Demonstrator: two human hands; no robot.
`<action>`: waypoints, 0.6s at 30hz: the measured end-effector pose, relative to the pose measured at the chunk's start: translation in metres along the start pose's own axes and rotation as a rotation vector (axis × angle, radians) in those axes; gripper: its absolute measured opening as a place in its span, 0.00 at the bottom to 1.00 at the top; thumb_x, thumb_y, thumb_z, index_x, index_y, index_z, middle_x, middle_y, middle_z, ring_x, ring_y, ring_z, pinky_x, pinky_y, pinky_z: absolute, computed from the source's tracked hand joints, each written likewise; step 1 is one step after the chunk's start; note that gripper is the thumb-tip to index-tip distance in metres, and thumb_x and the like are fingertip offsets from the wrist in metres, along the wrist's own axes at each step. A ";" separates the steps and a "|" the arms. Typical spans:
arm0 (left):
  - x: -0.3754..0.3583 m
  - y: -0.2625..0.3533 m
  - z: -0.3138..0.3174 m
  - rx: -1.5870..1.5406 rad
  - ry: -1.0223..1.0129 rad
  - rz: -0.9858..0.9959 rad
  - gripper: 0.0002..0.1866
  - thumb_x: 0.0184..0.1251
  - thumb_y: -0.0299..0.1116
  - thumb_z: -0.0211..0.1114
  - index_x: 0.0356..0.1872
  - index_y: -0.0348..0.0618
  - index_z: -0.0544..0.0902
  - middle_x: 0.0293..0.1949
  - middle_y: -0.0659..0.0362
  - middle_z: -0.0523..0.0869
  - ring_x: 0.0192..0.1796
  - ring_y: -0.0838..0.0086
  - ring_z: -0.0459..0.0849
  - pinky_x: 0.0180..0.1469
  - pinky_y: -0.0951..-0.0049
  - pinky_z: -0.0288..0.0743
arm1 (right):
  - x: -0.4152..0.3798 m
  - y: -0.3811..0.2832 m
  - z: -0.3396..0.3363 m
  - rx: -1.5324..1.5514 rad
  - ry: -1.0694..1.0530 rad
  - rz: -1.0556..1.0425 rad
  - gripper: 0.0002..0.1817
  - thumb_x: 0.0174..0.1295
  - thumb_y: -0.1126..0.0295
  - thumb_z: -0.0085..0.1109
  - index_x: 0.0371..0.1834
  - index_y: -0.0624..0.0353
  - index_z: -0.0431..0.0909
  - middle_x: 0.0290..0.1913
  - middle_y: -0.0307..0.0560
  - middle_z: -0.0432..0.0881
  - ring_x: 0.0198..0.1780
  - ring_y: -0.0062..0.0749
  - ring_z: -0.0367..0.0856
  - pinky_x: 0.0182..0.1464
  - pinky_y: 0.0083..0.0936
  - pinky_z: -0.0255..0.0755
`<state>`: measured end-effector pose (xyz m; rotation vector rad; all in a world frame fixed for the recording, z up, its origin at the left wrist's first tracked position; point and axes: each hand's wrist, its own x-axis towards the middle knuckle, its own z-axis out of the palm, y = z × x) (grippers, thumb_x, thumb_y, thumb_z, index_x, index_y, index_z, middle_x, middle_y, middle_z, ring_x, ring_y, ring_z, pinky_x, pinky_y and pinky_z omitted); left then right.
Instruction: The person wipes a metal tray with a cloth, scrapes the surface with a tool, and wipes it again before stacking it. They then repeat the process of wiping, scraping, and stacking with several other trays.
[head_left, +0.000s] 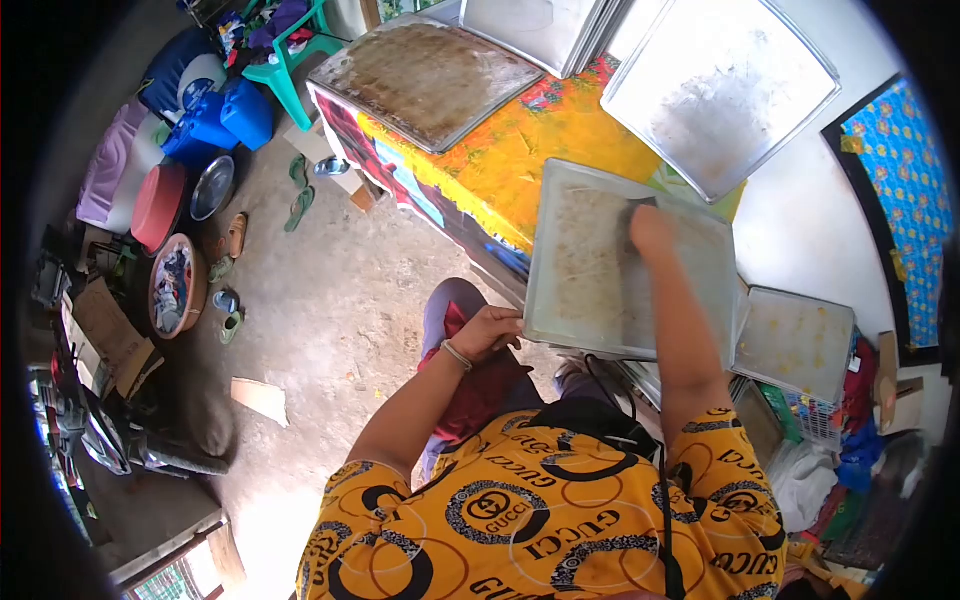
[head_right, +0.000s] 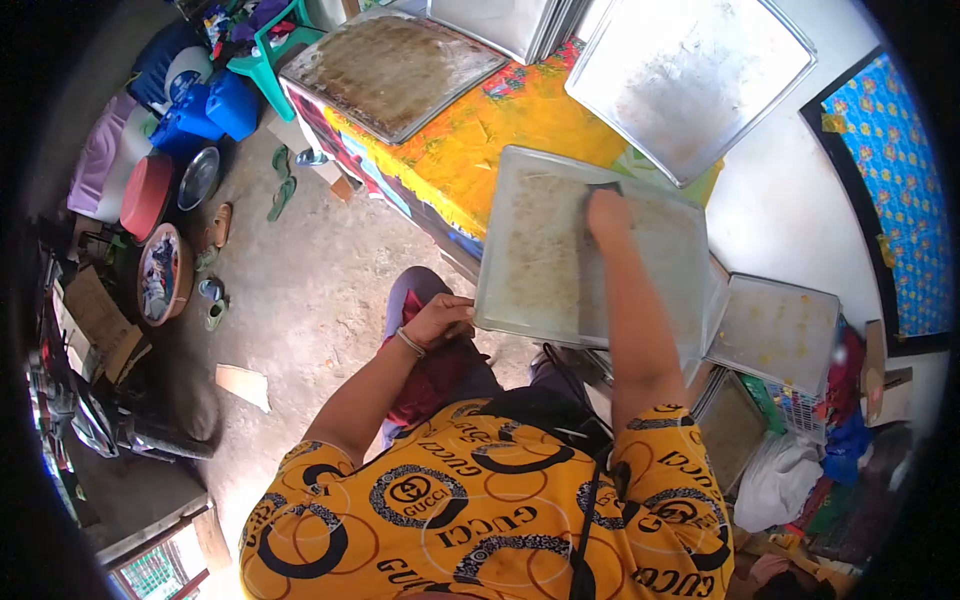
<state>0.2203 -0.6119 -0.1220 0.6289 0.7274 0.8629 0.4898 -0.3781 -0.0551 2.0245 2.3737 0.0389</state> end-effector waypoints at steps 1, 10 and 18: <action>0.003 -0.001 -0.001 -0.012 -0.012 0.003 0.17 0.64 0.33 0.61 0.49 0.29 0.80 0.18 0.64 0.76 0.13 0.84 0.64 0.38 0.74 0.76 | 0.000 -0.017 0.002 0.038 -0.016 0.013 0.15 0.61 0.70 0.44 0.33 0.63 0.83 0.39 0.59 0.83 0.41 0.50 0.84 0.43 0.45 0.76; 0.000 -0.003 0.001 0.070 0.034 0.062 0.14 0.64 0.33 0.61 0.43 0.31 0.82 0.22 0.65 0.79 0.14 0.86 0.64 0.26 0.83 0.69 | -0.003 0.026 -0.010 0.097 -0.024 0.156 0.12 0.59 0.71 0.48 0.34 0.63 0.83 0.38 0.62 0.83 0.41 0.54 0.83 0.43 0.45 0.76; 0.005 -0.003 0.003 0.039 0.092 0.062 0.13 0.62 0.29 0.60 0.44 0.31 0.81 0.20 0.64 0.78 0.14 0.84 0.64 0.24 0.82 0.66 | -0.028 -0.085 -0.003 0.029 -0.033 -0.088 0.13 0.59 0.71 0.46 0.32 0.62 0.83 0.37 0.60 0.83 0.40 0.52 0.83 0.43 0.43 0.77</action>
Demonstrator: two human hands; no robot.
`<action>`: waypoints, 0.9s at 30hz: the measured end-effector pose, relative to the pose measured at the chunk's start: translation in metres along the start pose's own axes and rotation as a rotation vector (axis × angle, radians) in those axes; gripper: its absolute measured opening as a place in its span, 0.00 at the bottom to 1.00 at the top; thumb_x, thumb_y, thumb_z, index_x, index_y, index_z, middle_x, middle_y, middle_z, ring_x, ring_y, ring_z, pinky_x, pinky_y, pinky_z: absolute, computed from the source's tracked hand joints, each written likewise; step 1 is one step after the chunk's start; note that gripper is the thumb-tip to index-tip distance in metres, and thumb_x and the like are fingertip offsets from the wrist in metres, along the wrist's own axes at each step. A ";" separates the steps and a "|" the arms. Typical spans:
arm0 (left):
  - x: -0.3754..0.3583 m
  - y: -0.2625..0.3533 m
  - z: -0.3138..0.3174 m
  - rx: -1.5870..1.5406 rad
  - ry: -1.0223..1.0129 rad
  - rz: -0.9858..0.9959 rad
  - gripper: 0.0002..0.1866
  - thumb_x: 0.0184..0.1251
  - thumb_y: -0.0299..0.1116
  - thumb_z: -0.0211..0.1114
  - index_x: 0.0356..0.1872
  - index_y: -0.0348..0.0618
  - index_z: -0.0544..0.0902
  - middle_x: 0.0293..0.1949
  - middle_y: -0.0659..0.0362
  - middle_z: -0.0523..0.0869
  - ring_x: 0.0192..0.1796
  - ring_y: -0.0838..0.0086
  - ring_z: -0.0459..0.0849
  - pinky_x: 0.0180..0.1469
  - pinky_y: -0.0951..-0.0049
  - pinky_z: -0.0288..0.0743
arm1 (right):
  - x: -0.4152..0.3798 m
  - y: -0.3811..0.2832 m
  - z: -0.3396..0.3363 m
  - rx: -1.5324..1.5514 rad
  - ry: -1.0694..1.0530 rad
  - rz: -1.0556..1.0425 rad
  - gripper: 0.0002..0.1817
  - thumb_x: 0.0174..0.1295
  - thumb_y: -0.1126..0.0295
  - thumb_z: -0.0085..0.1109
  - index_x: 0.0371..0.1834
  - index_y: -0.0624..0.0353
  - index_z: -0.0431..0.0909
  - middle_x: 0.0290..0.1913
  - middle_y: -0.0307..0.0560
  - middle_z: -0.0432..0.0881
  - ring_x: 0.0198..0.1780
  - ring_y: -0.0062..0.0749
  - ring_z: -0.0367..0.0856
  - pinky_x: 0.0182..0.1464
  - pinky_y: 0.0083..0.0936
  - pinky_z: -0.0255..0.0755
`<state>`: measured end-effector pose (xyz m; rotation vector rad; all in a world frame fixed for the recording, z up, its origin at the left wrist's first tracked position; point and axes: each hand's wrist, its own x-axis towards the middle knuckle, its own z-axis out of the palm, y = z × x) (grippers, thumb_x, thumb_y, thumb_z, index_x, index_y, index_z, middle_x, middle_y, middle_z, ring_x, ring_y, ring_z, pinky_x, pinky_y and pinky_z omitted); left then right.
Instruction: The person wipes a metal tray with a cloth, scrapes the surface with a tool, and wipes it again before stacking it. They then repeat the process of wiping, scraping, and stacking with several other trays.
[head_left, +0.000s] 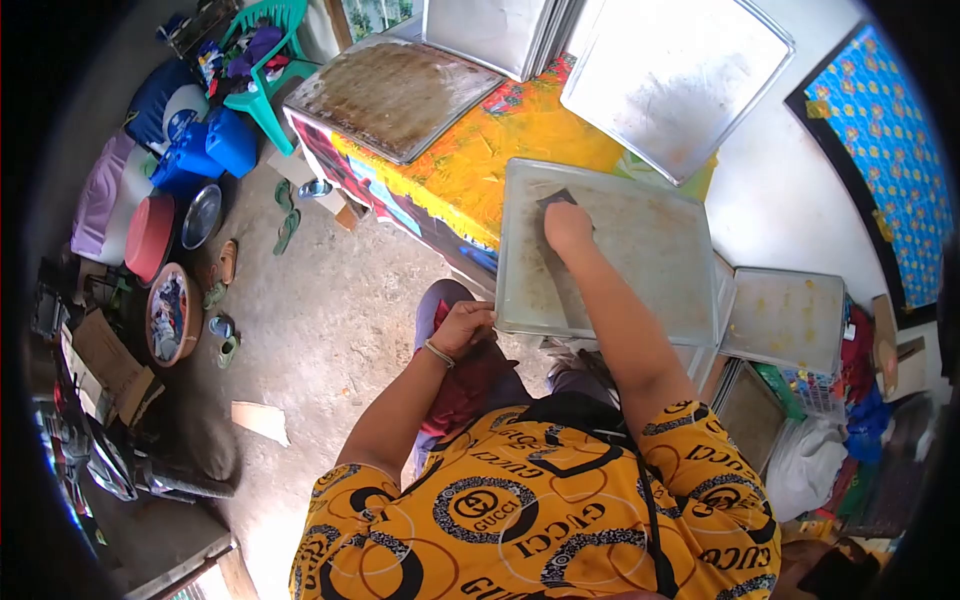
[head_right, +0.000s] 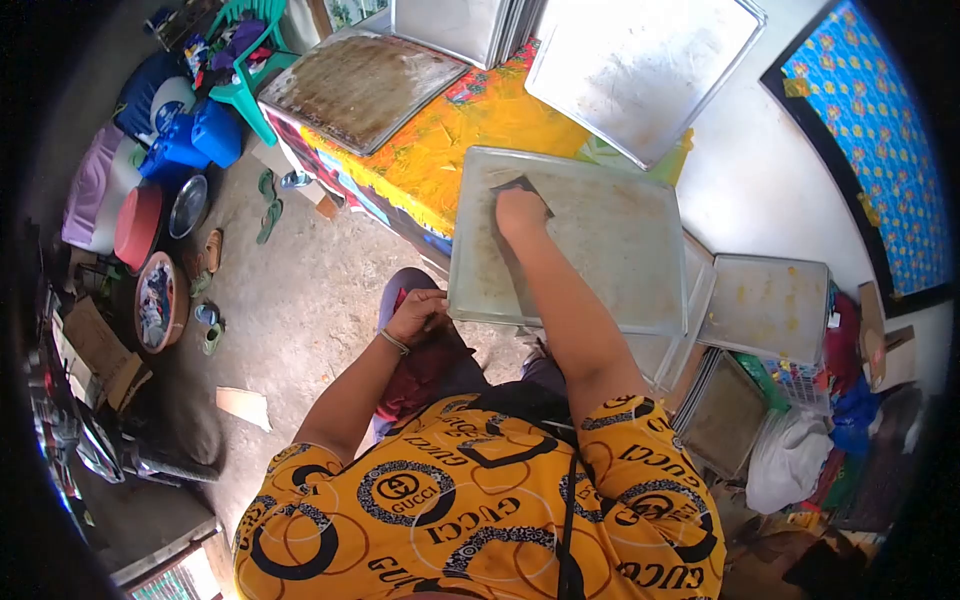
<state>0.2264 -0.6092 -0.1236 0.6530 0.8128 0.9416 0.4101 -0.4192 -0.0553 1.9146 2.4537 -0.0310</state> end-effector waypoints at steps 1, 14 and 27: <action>-0.001 0.000 0.001 0.014 0.025 0.001 0.14 0.62 0.29 0.60 0.45 0.30 0.81 0.20 0.65 0.78 0.13 0.85 0.64 0.25 0.82 0.67 | -0.004 0.005 -0.001 0.050 0.026 0.023 0.13 0.58 0.71 0.46 0.32 0.62 0.83 0.37 0.60 0.83 0.40 0.52 0.83 0.43 0.43 0.77; -0.011 0.057 -0.024 0.312 0.458 0.146 0.11 0.61 0.31 0.55 0.36 0.34 0.83 0.21 0.62 0.79 0.19 0.79 0.74 0.21 0.79 0.69 | -0.092 0.163 -0.064 0.268 0.155 0.002 0.15 0.57 0.77 0.48 0.47 0.65 0.78 0.42 0.67 0.80 0.42 0.58 0.79 0.47 0.44 0.72; -0.033 0.032 0.112 2.108 -0.039 0.628 0.36 0.60 0.41 0.61 0.71 0.59 0.58 0.73 0.51 0.54 0.74 0.50 0.49 0.67 0.35 0.44 | -0.212 0.099 -0.027 0.151 0.012 -0.213 0.27 0.58 0.75 0.48 0.64 0.51 0.67 0.64 0.54 0.70 0.64 0.48 0.69 0.62 0.36 0.68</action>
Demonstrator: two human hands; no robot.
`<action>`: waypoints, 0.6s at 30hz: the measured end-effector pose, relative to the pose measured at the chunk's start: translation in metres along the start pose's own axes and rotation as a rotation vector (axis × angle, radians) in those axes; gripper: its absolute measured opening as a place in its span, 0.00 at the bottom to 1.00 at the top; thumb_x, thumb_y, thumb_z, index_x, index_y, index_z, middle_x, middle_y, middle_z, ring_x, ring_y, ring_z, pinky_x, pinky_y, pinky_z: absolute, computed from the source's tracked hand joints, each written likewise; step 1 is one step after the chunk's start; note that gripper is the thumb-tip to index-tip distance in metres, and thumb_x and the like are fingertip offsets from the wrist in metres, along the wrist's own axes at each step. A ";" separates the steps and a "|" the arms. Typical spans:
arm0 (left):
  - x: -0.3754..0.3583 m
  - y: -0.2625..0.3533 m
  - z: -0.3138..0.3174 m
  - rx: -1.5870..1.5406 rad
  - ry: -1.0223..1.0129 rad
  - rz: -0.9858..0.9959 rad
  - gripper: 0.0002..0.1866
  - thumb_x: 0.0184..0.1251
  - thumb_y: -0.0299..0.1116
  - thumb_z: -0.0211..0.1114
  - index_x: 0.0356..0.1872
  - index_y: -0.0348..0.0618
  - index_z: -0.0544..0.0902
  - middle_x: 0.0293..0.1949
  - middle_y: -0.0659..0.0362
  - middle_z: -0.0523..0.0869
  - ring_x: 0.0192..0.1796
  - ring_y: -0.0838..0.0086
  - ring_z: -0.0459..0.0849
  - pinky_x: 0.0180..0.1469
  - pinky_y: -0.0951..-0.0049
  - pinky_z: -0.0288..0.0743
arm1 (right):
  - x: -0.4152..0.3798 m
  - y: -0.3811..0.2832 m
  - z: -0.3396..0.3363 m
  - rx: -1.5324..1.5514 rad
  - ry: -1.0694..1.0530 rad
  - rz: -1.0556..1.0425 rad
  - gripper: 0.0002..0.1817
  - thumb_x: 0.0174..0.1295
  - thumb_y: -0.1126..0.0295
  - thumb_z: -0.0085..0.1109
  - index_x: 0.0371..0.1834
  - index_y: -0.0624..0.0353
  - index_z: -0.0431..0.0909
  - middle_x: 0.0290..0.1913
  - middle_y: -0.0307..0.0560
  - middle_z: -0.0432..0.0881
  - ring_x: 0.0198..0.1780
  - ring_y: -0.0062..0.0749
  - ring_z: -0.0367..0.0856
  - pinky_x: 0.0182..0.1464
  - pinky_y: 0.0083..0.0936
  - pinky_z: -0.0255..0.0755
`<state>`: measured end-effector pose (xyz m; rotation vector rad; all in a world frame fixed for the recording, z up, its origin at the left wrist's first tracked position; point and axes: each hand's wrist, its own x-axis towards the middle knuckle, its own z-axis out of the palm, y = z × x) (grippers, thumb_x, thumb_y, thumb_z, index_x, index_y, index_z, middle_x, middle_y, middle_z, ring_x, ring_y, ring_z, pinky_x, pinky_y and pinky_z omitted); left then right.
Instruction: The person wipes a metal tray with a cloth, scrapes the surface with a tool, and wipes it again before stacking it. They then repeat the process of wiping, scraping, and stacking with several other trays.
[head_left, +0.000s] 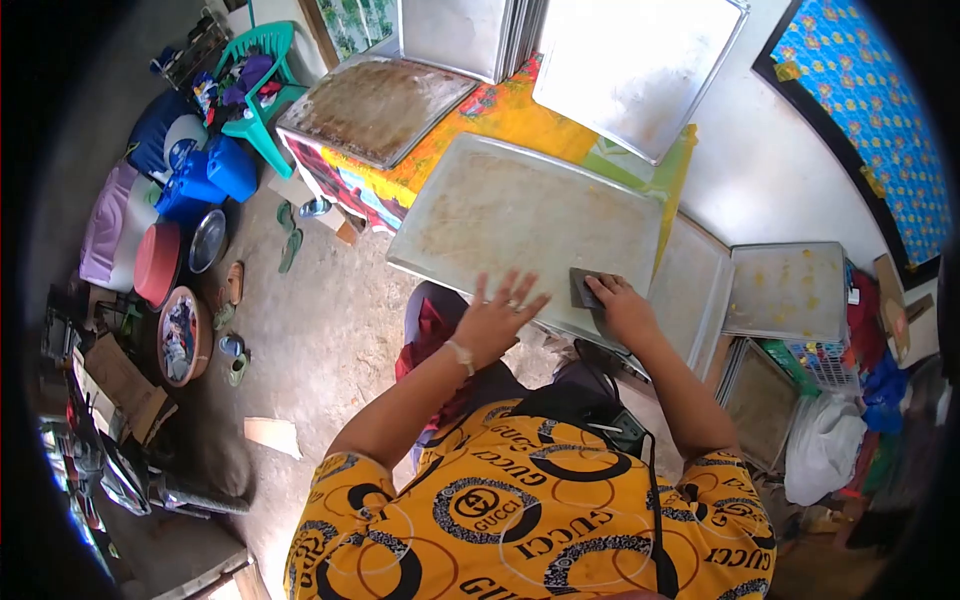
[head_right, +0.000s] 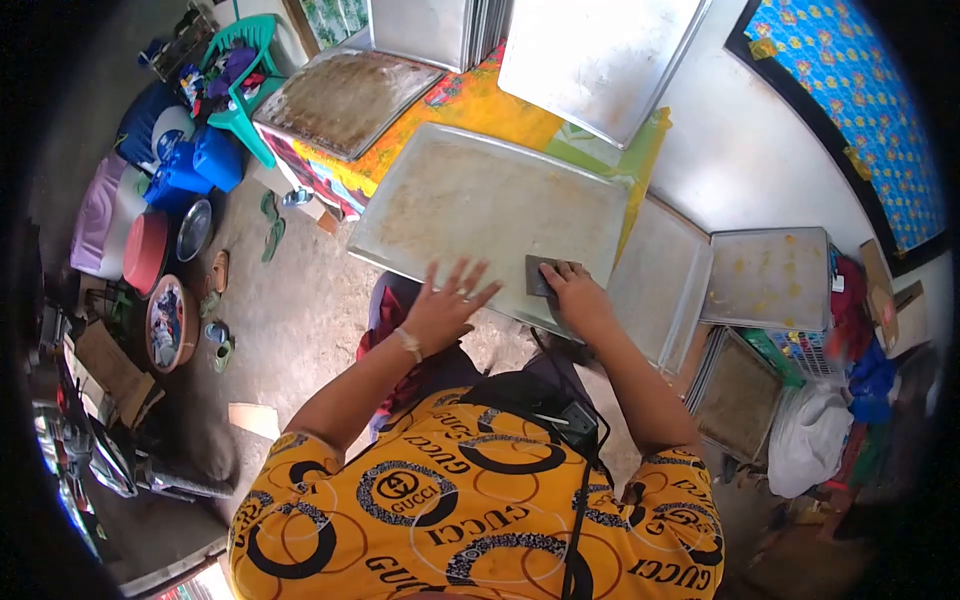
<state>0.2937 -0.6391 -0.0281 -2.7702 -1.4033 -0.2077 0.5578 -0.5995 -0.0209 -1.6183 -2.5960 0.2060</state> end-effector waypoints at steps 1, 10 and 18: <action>0.009 0.002 0.018 0.064 0.030 0.031 0.35 0.62 0.38 0.58 0.71 0.60 0.58 0.73 0.52 0.55 0.74 0.50 0.50 0.67 0.35 0.45 | 0.003 0.001 0.005 -0.040 0.024 -0.025 0.27 0.58 0.75 0.46 0.64 0.51 0.67 0.63 0.54 0.70 0.62 0.48 0.70 0.60 0.37 0.69; 0.031 0.004 0.040 0.032 -0.139 -0.037 0.29 0.67 0.31 0.48 0.71 0.59 0.58 0.71 0.50 0.59 0.70 0.44 0.58 0.64 0.34 0.51 | 0.124 0.069 0.007 0.049 0.090 0.099 0.22 0.59 0.75 0.45 0.57 0.52 0.75 0.47 0.56 0.81 0.46 0.51 0.80 0.48 0.41 0.73; 0.036 -0.002 0.043 -0.009 -0.149 -0.026 0.28 0.67 0.32 0.47 0.70 0.57 0.61 0.71 0.49 0.59 0.70 0.42 0.57 0.64 0.31 0.51 | 0.116 0.053 0.011 0.002 0.118 -0.012 0.20 0.62 0.73 0.44 0.55 0.49 0.77 0.43 0.56 0.82 0.44 0.50 0.81 0.47 0.41 0.74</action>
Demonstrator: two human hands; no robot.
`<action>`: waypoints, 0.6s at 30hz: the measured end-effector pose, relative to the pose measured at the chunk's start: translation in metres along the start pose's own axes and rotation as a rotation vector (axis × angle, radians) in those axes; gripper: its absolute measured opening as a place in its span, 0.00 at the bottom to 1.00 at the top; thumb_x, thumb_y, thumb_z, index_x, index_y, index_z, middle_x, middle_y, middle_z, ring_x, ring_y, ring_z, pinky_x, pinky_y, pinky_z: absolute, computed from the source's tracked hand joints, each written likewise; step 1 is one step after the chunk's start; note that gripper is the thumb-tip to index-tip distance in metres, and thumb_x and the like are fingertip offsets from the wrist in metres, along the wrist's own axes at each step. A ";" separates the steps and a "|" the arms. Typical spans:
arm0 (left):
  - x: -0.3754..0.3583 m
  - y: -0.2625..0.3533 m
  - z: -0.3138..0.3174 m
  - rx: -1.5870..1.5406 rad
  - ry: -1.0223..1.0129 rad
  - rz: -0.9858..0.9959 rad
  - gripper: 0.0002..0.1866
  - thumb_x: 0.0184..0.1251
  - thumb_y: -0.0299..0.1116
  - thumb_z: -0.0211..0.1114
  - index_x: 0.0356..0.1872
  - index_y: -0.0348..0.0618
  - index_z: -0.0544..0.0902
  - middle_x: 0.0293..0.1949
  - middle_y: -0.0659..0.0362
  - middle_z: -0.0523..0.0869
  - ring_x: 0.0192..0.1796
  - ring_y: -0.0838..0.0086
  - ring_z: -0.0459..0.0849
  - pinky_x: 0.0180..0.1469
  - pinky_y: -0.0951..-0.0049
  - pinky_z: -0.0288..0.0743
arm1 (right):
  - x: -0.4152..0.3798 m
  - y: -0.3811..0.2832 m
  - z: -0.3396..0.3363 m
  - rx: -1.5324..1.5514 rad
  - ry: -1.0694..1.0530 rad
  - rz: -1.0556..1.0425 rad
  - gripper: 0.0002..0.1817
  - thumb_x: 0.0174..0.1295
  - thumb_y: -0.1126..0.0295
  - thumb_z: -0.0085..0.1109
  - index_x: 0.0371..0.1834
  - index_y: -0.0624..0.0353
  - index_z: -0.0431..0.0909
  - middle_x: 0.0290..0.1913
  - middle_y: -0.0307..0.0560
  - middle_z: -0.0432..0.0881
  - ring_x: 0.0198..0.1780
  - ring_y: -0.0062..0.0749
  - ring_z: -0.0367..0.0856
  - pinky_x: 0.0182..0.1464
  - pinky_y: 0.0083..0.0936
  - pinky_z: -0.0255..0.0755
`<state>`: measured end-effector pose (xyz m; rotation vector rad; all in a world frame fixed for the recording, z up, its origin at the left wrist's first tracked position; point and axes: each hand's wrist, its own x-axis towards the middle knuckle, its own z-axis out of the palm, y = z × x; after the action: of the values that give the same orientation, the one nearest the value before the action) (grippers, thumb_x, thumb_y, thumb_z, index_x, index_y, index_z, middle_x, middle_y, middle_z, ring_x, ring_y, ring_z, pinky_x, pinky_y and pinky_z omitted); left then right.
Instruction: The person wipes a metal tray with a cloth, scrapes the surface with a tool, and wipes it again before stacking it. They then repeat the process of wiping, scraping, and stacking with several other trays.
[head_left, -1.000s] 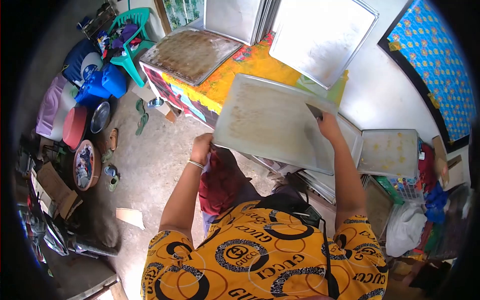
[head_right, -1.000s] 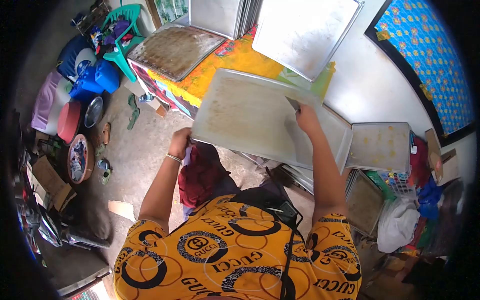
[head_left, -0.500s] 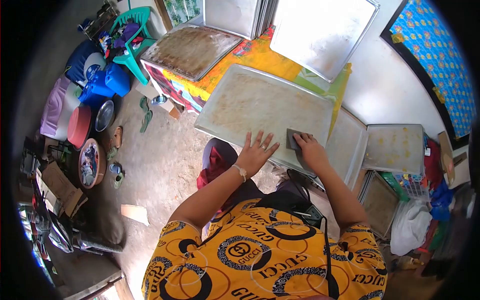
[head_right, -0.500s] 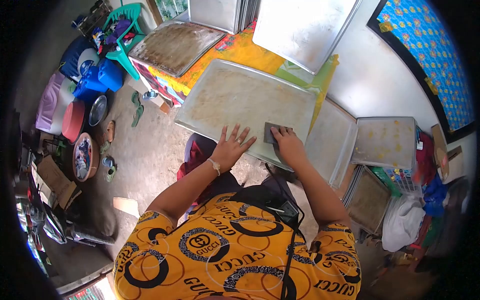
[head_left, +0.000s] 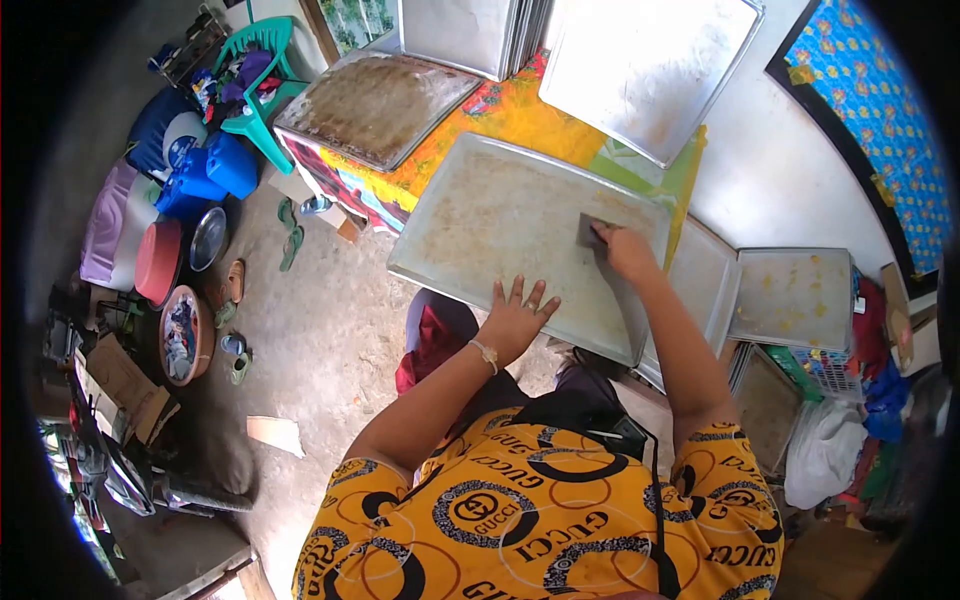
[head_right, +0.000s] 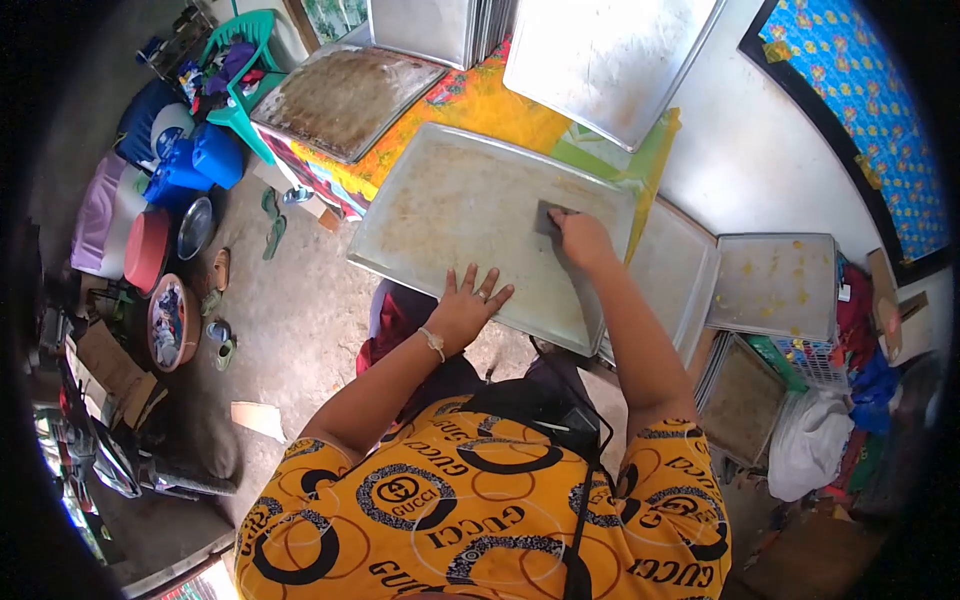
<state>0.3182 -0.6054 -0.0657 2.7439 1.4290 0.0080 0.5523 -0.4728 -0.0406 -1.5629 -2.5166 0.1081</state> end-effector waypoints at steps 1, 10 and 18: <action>0.001 0.000 -0.001 -0.006 -0.028 -0.004 0.29 0.67 0.31 0.48 0.71 0.57 0.59 0.72 0.49 0.57 0.71 0.42 0.56 0.64 0.32 0.50 | -0.002 0.000 0.006 -0.022 -0.012 0.011 0.27 0.53 0.79 0.45 0.58 0.49 0.76 0.45 0.58 0.81 0.43 0.52 0.81 0.46 0.41 0.74; -0.002 0.001 -0.004 -0.025 -0.053 -0.004 0.31 0.66 0.29 0.49 0.71 0.58 0.57 0.72 0.50 0.56 0.71 0.42 0.56 0.65 0.32 0.50 | 0.049 0.002 -0.009 -0.077 -0.099 0.162 0.27 0.54 0.79 0.46 0.59 0.46 0.75 0.42 0.55 0.82 0.42 0.52 0.81 0.46 0.42 0.74; -0.001 -0.001 0.001 -0.083 -0.004 0.010 0.29 0.67 0.30 0.48 0.70 0.57 0.59 0.72 0.49 0.58 0.71 0.41 0.56 0.64 0.31 0.50 | 0.018 -0.001 0.013 -0.020 -0.003 0.057 0.21 0.62 0.74 0.45 0.56 0.45 0.77 0.42 0.54 0.83 0.42 0.51 0.82 0.46 0.43 0.74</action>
<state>0.3168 -0.6059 -0.0667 2.6825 1.3818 0.0614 0.5415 -0.4570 -0.0513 -1.6442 -2.4836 0.0932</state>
